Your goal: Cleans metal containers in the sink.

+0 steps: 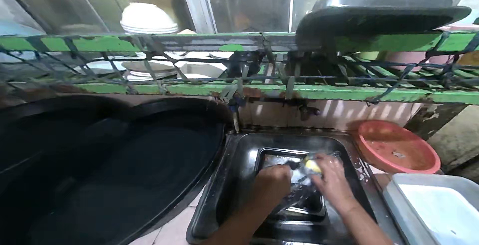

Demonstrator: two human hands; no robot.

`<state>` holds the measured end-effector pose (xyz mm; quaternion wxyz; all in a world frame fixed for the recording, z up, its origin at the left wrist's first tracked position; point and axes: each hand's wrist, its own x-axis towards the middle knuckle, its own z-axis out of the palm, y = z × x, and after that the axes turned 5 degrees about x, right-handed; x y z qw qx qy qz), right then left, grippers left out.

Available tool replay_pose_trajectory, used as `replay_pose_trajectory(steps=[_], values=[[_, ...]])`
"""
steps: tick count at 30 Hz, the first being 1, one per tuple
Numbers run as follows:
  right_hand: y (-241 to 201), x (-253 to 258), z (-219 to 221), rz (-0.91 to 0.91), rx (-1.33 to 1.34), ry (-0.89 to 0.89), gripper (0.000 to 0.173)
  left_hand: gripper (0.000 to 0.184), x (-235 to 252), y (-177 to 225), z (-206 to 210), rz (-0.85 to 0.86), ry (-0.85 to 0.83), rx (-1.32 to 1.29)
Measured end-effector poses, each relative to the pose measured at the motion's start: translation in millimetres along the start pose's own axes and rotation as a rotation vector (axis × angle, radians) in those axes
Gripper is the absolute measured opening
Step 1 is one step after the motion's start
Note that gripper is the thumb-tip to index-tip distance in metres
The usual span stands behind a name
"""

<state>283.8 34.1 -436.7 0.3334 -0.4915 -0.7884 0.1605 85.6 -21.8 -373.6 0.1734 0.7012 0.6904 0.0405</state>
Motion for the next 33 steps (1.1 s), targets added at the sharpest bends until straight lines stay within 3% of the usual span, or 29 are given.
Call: replay_pose_trajectory(steps=[4,6,8,10,13,15,19,22,24,26,30,33], values=[[64.5,23.5,-45.9,0.528,0.593,0.147,0.048,0.038,-3.6,-19.6,-12.5,-0.045,-0.061,-0.088],[67.0,23.5,-57.5,0.643,0.797,0.213,0.045,0.037,0.9,-36.4,-9.2,-0.078,-0.088,-0.283],[44.1,30.2,-63.1,0.57,0.732,0.244,0.042,0.04,10.7,-45.6,-4.2,-0.067,-0.113,-0.4],[1.5,37.8,-64.1,0.402,0.546,0.164,0.046,0.042,17.2,-31.4,-2.6,-0.006,-0.043,-0.501],[-41.0,39.7,-51.0,-0.001,0.291,0.059,0.053,0.039,21.1,4.9,-5.2,0.138,0.348,-0.659],[-22.6,43.7,-48.7,-0.086,0.243,0.108,0.048,0.035,18.9,15.3,-10.8,0.121,0.463,-0.723],[30.8,46.1,-52.9,-0.03,0.146,0.138,0.042,0.03,12.9,19.4,-19.3,0.042,0.507,-0.738],[-15.5,39.3,-39.7,-0.204,0.156,0.177,0.049,0.033,20.8,25.7,-10.0,0.036,0.356,-0.773],[-35.6,40.1,-31.6,-0.266,0.247,0.193,0.05,0.034,22.2,28.0,-3.7,0.064,0.399,-0.744],[-21.1,45.3,-34.5,-0.165,0.311,0.164,0.045,0.036,15.8,25.3,-9.2,0.071,0.416,-0.77],[21.2,54.4,-52.9,0.413,0.822,0.193,0.042,0.029,2.2,10.1,-19.4,0.14,0.512,-0.972],[15.4,53.4,-57.4,0.411,1.177,0.231,0.037,0.022,0.9,-5.3,-7.8,0.109,0.516,-1.261]])
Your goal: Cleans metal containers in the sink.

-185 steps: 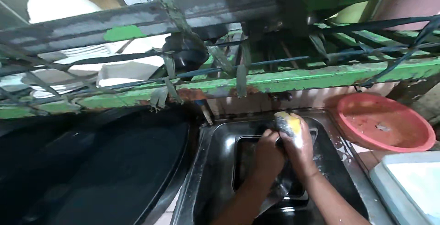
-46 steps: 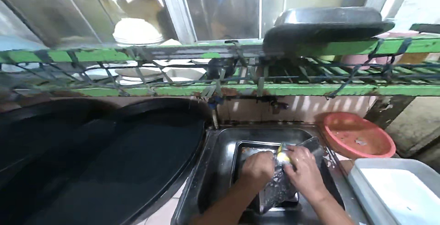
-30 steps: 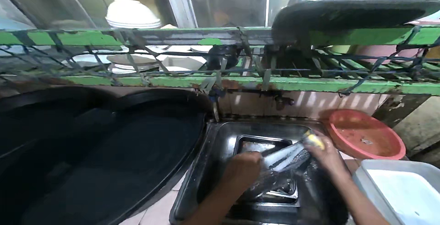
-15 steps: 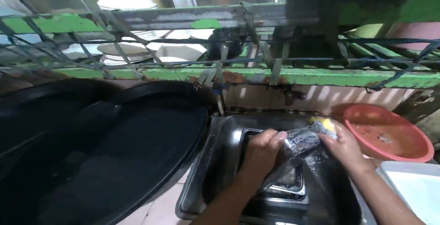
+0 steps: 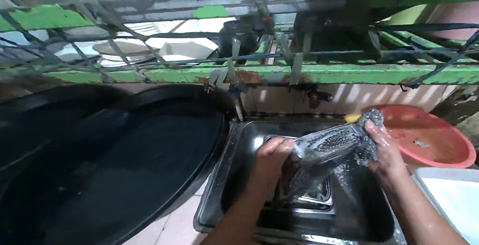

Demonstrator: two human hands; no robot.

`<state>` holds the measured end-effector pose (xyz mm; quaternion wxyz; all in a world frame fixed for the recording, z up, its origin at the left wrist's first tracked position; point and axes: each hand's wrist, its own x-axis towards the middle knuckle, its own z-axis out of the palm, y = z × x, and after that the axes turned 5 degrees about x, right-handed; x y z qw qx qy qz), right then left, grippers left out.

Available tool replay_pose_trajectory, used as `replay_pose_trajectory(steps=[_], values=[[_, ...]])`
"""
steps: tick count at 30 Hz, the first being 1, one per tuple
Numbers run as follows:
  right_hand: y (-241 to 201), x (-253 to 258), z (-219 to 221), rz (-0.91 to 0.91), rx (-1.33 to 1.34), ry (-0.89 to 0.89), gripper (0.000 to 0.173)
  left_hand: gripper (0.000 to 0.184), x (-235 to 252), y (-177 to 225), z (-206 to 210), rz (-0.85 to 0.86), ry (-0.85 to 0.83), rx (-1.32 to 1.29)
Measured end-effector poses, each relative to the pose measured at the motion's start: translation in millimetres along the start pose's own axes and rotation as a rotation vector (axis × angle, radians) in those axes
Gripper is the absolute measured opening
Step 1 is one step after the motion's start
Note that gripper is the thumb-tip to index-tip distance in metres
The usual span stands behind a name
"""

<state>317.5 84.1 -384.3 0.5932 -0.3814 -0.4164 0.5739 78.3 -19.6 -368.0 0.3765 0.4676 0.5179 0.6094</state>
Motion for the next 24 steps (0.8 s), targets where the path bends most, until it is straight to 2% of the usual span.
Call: replay_pose_trajectory(steps=[2,3,5,7,8,10,12,15,17,18,20,22,24], values=[[-6.8,-0.5,7.9,-0.035,-0.099,0.025,0.035,0.018,1.9,-13.8,-8.6,-0.121,0.009,-0.117],[-12.6,-2.6,13.7,-0.065,-0.195,0.05,0.036,0.017,4.5,-17.1,-15.0,-0.166,-0.031,-0.07],[-26.7,-15.1,31.0,-0.181,-0.406,0.077,0.04,0.019,16.1,-6.7,-24.3,-0.231,-0.219,0.29],[-30.7,-34.8,49.4,-0.411,-0.624,-0.042,0.038,0.03,25.6,9.9,-13.7,-0.253,-0.429,0.672],[-28.4,-41.7,58.2,-0.54,-0.692,-0.141,0.037,0.034,23.2,13.3,-2.5,-0.204,-0.45,0.723],[-21.7,-43.1,67.4,-0.691,-0.717,-0.273,0.04,0.03,13.8,15.6,18.5,-0.109,-0.306,0.612],[-15.6,-32.7,54.2,-0.701,-0.653,-0.302,0.038,0.025,7.4,12.6,25.0,-0.058,-0.142,0.444],[7.7,-4.3,-9.3,-0.576,-0.817,-0.124,0.045,0.02,-1.2,18.2,2.2,-0.004,0.011,0.285],[19.6,11.7,-41.0,-0.445,-0.92,-0.028,0.047,0.018,0.1,20.3,-10.9,-0.072,0.045,0.19],[22.3,10.8,-42.3,-0.423,-0.946,-0.024,0.049,0.019,1.9,16.9,-11.2,-0.11,0.039,0.173],[17.9,-8.9,-11.3,-0.471,-0.947,-0.095,0.049,0.024,6.7,3.5,-0.2,-0.173,-0.022,0.217],[15.3,-31.6,36.1,-0.639,-0.909,-0.208,0.044,0.025,8.8,-5.7,16.7,-0.229,-0.104,0.317],[21.0,-32.8,52.5,-0.757,-0.852,-0.265,0.039,0.022,7.3,-3.2,22.4,-0.27,-0.102,0.327]])
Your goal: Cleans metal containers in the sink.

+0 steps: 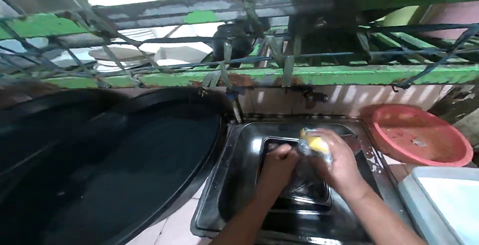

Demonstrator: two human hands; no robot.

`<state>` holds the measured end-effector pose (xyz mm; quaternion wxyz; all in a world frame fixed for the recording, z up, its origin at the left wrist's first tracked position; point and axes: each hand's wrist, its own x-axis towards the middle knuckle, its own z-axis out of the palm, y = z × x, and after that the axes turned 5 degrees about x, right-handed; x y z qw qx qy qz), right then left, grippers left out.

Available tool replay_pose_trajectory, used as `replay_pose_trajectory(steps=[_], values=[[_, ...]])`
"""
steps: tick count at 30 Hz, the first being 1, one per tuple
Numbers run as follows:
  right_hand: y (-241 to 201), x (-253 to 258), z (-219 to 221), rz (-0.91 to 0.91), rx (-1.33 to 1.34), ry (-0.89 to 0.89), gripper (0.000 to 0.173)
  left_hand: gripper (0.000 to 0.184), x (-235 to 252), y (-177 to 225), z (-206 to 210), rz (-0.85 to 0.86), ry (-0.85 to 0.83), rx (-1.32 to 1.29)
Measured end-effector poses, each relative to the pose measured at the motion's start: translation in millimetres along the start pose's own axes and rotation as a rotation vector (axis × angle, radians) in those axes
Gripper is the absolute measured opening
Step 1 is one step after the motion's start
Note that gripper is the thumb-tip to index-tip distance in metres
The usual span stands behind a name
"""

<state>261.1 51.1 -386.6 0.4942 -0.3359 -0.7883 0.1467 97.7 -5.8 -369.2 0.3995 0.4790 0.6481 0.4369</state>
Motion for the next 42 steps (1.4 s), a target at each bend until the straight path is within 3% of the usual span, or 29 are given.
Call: replay_pose_trajectory(steps=[2,4,6,7,10,12,15,17,19,21,27,33,35,37,39,42], values=[[28.0,-5.3,-11.6,0.12,0.042,-0.01,0.041,0.022,-7.1,1.9,-10.4,0.019,0.051,-0.083],[65.5,-13.7,-38.2,0.414,0.103,0.044,0.044,0.017,-15.5,3.8,-28.4,0.046,0.118,-0.186],[90.6,-14.4,-57.7,0.743,0.332,0.23,0.044,0.017,-17.5,-3.5,-41.0,0.092,0.178,-0.287],[97.0,-15.1,-62.4,0.824,0.489,0.302,0.042,0.017,-16.7,-11.4,-43.8,0.109,0.191,-0.35],[99.7,-13.9,-68.5,0.804,0.78,0.402,0.035,0.023,-12.2,-40.4,-44.1,0.061,0.197,-0.509],[84.4,-2.8,-72.3,0.788,0.598,0.418,0.034,0.034,-7.0,-55.8,-50.1,-0.016,0.094,-0.471],[38.3,18.2,-77.1,0.725,0.25,0.373,0.039,0.027,11.3,-43.2,-58.8,-0.072,-0.218,0.055],[6.8,17.6,-66.5,0.473,0.133,0.234,0.041,0.04,14.4,-11.0,-34.1,-0.063,-0.389,0.346],[-9.3,18.0,-48.4,0.18,0.106,0.113,0.04,0.038,7.9,12.5,1.6,0.047,-0.259,0.35],[-5.3,15.1,-40.6,0.039,0.102,0.089,0.04,0.031,6.6,19.1,20.2,0.152,-0.108,0.23],[62.4,-13.9,-65.1,0.326,-0.003,0.132,0.05,0.027,2.2,8.2,4.1,0.191,-0.019,0.041],[10.7,-0.3,-29.2,-0.012,0.012,0.09,0.044,0.03,4.5,12.7,17.8,0.073,-0.06,0.13],[32.3,-6.5,-36.8,0.16,0.14,0.113,0.046,0.031,0.6,9.0,10.4,0.121,-0.027,0.068],[56.8,-10.8,-46.7,0.533,0.374,0.232,0.045,0.03,-4.0,3.6,-1.1,0.162,0.02,-0.05],[62.0,-11.1,-48.4,0.786,0.635,0.365,0.039,0.024,-11.0,-0.2,-6.5,0.156,0.069,-0.208],[45.4,0.1,-49.8,0.793,0.738,0.409,0.037,0.028,-19.5,-0.1,-20.8,0.05,-0.039,-0.314]])
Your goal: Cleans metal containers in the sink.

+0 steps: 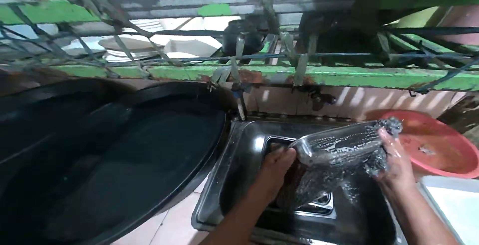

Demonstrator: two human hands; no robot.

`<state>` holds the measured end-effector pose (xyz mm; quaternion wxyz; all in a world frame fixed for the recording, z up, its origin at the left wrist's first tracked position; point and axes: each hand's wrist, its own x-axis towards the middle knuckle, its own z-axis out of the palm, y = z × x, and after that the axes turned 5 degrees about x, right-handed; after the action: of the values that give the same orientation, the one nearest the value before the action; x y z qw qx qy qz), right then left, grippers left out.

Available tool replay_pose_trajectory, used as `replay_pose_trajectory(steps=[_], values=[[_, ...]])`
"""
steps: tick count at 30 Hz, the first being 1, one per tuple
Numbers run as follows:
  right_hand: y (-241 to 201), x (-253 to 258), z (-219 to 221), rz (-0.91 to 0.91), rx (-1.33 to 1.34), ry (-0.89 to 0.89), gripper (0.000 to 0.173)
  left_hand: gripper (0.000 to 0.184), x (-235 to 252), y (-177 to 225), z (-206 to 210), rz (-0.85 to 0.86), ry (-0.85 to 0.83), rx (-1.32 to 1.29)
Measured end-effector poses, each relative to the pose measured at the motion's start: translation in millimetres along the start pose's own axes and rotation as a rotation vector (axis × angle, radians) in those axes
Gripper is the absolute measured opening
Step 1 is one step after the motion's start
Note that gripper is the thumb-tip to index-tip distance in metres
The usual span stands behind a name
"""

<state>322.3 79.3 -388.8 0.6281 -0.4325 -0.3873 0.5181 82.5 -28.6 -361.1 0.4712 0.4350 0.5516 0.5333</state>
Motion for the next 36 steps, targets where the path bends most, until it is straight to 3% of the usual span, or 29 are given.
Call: replay_pose_trajectory(steps=[3,5,10,14,16,18,20,25,27,29,33,35,36], values=[[-24.8,0.1,16.7,-0.142,-0.214,-0.148,0.044,0.028,4.6,20.8,-24.3,-0.192,-0.228,0.19],[-37.5,-8.8,37.5,-0.229,-0.39,-0.2,0.043,0.023,17.0,25.2,-22.0,-0.259,-0.269,0.384],[-21.0,-1.4,50.8,-0.427,-0.549,-0.414,0.043,0.027,3.7,9.1,-8.7,-0.138,0.085,0.399],[43.8,51.2,-16.6,-0.133,-0.765,-0.163,0.045,0.03,8.5,-32.6,-38.5,-0.203,0.272,0.214],[74.6,63.9,-43.6,0.054,-0.657,0.03,0.047,0.034,19.9,-64.7,-42.8,-0.294,0.347,0.129],[90.8,61.1,-49.0,0.098,-0.508,0.134,0.048,0.042,30.4,-102.4,-39.8,-0.4,0.392,0.036],[104.5,61.5,-46.7,0.1,-0.489,0.126,0.049,0.047,38.7,-141.6,-31.7,-0.463,0.417,-0.031],[149.7,51.8,-54.2,0.118,-0.82,-0.021,0.052,0.049,45.5,-212.7,-14.6,-0.558,0.479,-0.149],[175.9,23.7,-45.6,0.079,-1.001,-0.175,0.053,0.05,44.5,-230.4,-13.5,-0.602,0.51,-0.156],[201.4,-19.8,-16.3,-0.11,-1.148,-0.415,0.052,0.051,44.9,-238.0,-15.1,-0.61,0.498,-0.161],[224.7,-80.0,65.8,-0.466,-1.076,-0.906,0.047,0.036,28.7,-238.2,-18.3,-0.496,0.421,-0.327],[217.9,-54.6,85.7,-0.333,-1.143,-0.972,0.05,0.036,29.0,-237.0,-20.0,-0.515,0.426,-0.295],[217.3,-31.6,84.9,-0.282,-1.182,-0.914,0.05,0.04,32.5,-234.6,-20.0,-0.53,0.437,-0.265]])
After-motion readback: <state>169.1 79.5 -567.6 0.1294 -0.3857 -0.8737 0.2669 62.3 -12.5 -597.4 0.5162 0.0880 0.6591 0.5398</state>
